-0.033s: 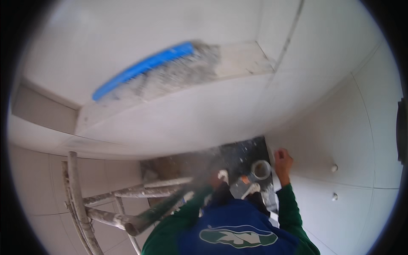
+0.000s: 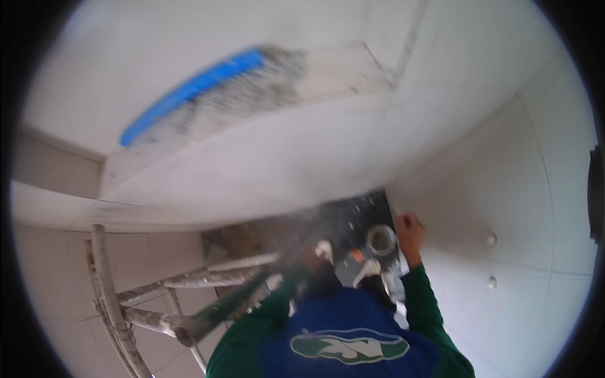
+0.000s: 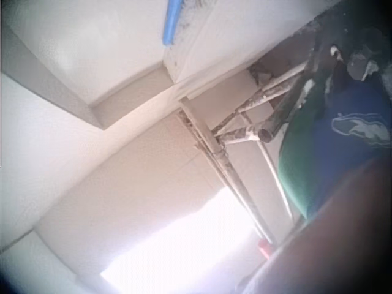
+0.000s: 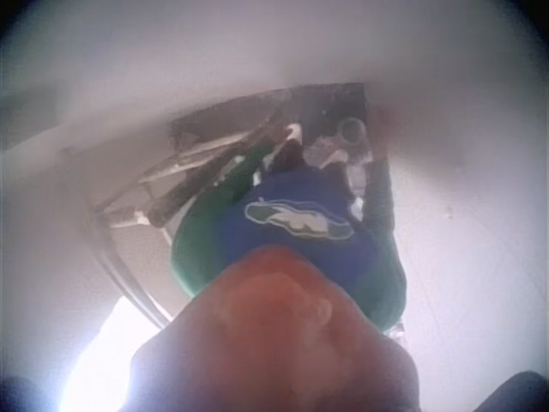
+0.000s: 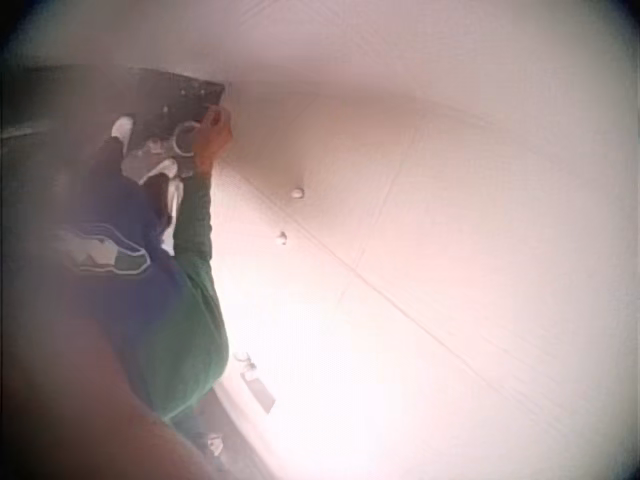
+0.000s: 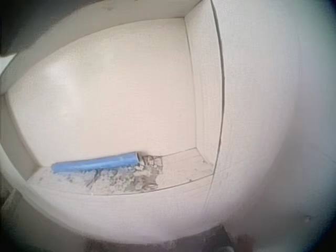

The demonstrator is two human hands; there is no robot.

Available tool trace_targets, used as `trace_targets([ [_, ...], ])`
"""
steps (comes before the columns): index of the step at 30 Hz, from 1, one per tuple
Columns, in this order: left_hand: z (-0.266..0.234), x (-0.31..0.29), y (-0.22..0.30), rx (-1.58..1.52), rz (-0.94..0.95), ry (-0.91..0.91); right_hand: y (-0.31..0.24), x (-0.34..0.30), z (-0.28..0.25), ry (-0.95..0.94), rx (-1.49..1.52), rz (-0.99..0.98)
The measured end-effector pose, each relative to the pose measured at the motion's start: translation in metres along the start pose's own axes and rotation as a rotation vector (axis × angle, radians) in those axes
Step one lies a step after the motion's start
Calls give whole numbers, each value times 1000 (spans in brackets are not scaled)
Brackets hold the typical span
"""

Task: The person repeatedly wipes white wall tiles with a yellow sponge, dipping it into a bucket of water between passes. They also use a small tool to scrape or clean the grout lines between tiles.

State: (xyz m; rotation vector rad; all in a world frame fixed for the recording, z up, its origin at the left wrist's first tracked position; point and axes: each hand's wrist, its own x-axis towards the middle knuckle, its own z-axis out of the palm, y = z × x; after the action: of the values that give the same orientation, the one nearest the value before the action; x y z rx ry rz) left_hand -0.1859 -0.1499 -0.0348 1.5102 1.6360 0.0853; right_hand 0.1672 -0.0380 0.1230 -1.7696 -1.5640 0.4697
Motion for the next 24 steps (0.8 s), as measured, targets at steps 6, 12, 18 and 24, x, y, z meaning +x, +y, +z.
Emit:
trace_targets([
  [6,44,11,47,-90,9,52,135,-74,51,-296,31,180],
  [12,200,48,81,-363,-69,-66,266,-108,103,-411,60,517],
  [18,385,152,100,-556,-109,-56,448,-127,209,-423,-162,426],
  [24,501,335,78,-593,-307,217,558,-102,304,-443,-47,519],
])
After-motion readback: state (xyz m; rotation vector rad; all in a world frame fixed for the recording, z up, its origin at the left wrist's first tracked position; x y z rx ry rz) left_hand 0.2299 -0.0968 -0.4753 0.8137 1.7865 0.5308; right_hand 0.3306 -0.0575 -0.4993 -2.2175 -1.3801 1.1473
